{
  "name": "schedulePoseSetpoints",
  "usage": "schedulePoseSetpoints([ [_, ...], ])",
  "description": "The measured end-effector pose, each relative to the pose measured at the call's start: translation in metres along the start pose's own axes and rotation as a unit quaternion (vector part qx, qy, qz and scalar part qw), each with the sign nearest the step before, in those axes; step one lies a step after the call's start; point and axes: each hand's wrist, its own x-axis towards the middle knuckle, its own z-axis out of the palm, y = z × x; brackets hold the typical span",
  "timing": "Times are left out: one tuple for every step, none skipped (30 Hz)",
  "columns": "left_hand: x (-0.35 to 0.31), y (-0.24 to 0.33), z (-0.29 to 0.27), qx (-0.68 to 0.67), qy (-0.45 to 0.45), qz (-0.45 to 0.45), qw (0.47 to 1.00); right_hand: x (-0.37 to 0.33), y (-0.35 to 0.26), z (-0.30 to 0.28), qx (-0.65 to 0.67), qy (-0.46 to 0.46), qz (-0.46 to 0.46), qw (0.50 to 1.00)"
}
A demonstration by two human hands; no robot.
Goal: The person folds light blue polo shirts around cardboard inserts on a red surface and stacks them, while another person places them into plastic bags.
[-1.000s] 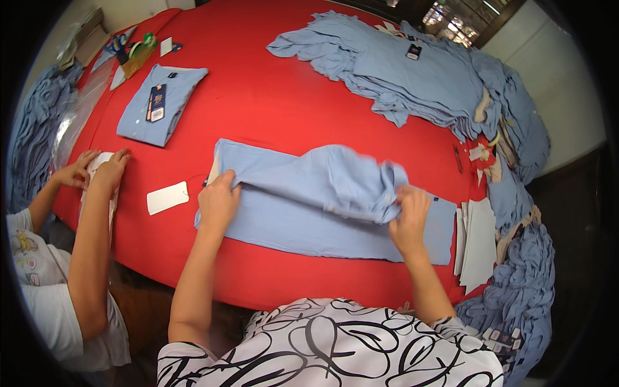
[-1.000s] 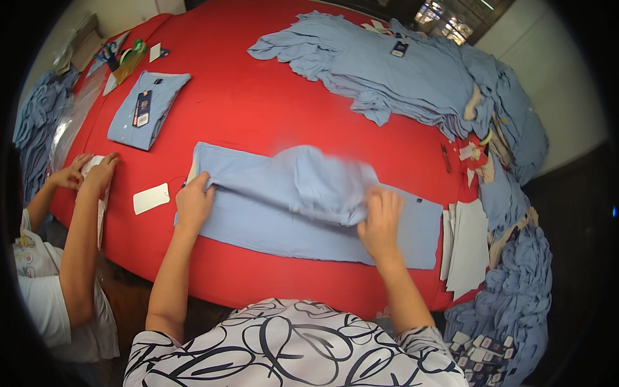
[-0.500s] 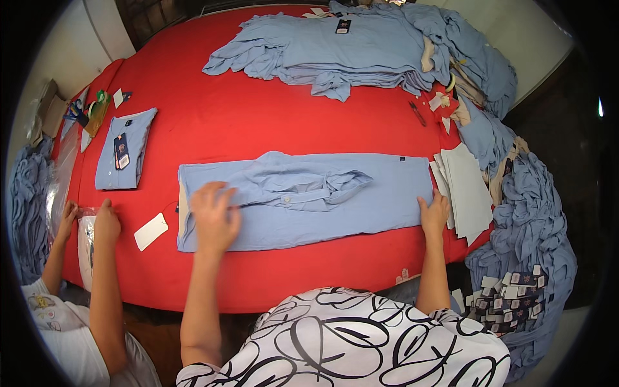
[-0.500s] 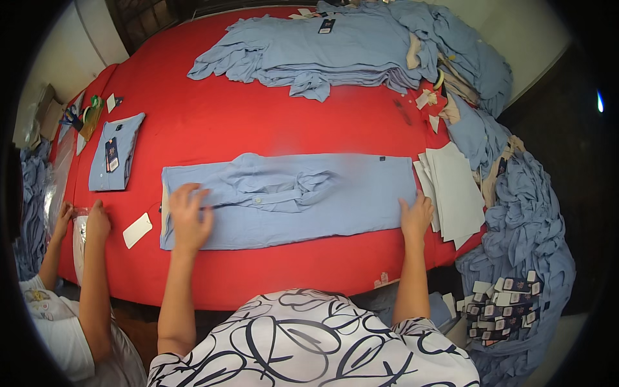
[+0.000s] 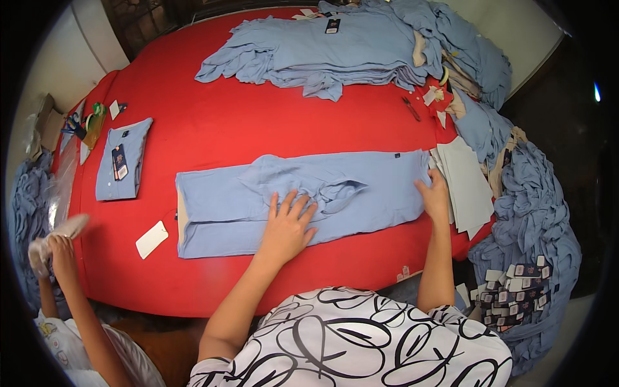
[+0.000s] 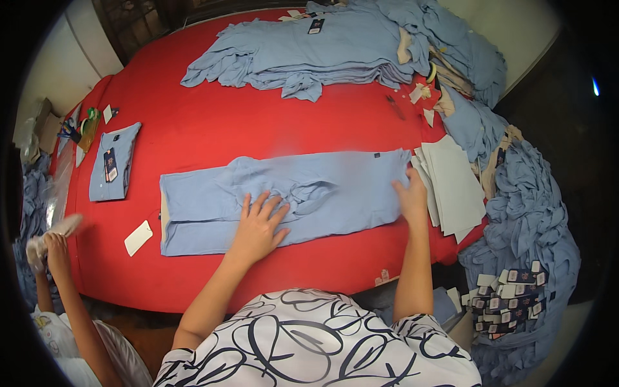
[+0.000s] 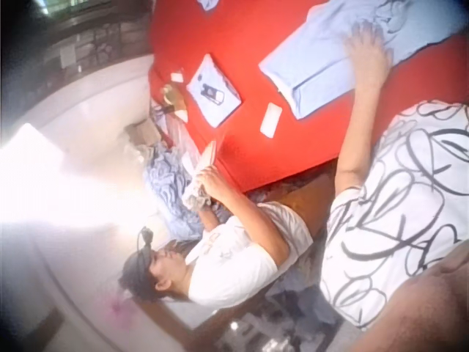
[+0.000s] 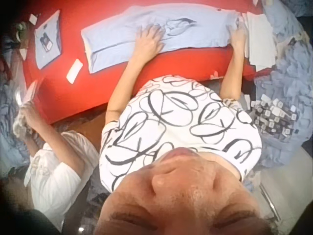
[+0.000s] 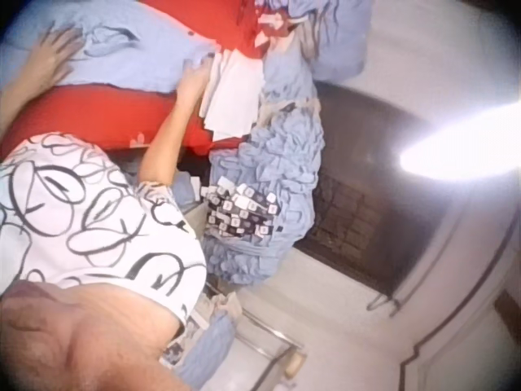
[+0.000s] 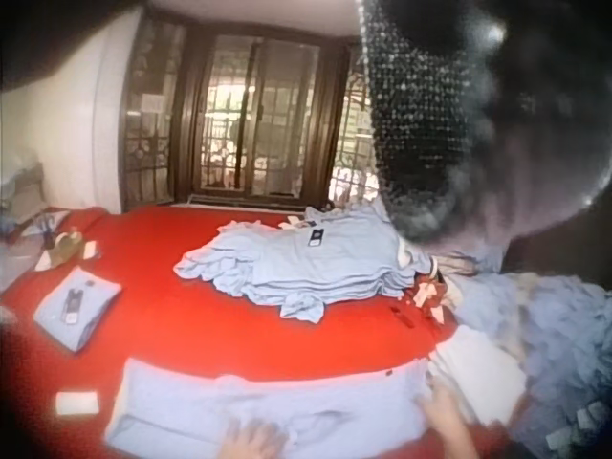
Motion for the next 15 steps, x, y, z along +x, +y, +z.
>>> schedulePoseSetpoints([
  [-0.002,0.000,-0.002,0.000,0.005,-0.002,1.000,-0.004,-0.046,0.002,0.034,-0.002,-0.042,0.999],
  [-0.005,0.001,-0.002,-0.004,0.010,-0.003,1.000,-0.013,-0.094,0.001,0.074,-0.046,-0.035,0.996],
  [-0.006,0.001,-0.003,-0.016,0.019,-0.005,1.000,-0.023,-0.130,0.008,0.113,-0.087,-0.027,0.989],
  [-0.005,0.002,-0.003,-0.029,0.029,-0.006,0.999,-0.034,-0.147,0.023,0.065,-0.151,-0.045,0.985],
  [-0.004,0.001,-0.003,-0.041,0.039,-0.006,0.998,-0.049,-0.158,0.038,0.060,-0.192,-0.084,0.976],
  [-0.005,0.000,-0.004,-0.052,0.063,-0.026,0.996,-0.064,-0.169,0.054,0.060,-0.232,-0.122,0.963],
  [-0.009,-0.003,-0.006,-0.061,0.088,-0.047,0.993,-0.075,-0.176,0.066,0.104,-0.250,-0.181,0.946],
  [-0.012,-0.006,-0.007,-0.070,0.112,-0.067,0.989,-0.075,-0.177,0.065,0.111,-0.281,-0.134,0.944],
  [-0.014,-0.012,-0.008,-0.070,0.130,-0.078,0.986,-0.074,-0.178,0.060,0.117,-0.312,-0.087,0.939],
  [-0.020,-0.020,-0.010,-0.067,0.151,-0.097,0.981,-0.073,-0.180,0.058,0.123,-0.349,-0.044,0.928],
  [-0.023,-0.023,-0.012,-0.069,0.168,-0.112,0.977,-0.066,-0.167,0.055,0.109,-0.289,-0.037,0.951],
  [-0.024,-0.023,-0.015,-0.079,0.171,-0.124,0.974,-0.057,-0.151,0.050,0.094,-0.226,-0.029,0.969],
  [-0.022,-0.021,-0.021,-0.089,0.176,-0.133,0.971,-0.050,-0.140,0.043,0.067,-0.152,-0.015,0.986],
  [-0.019,-0.018,-0.026,-0.101,0.182,-0.142,0.968,-0.042,-0.125,0.040,-0.014,-0.102,-0.030,0.994],
  [-0.013,-0.011,-0.030,-0.179,0.176,-0.153,0.956,-0.036,-0.112,0.038,-0.032,-0.133,0.060,0.989],
])
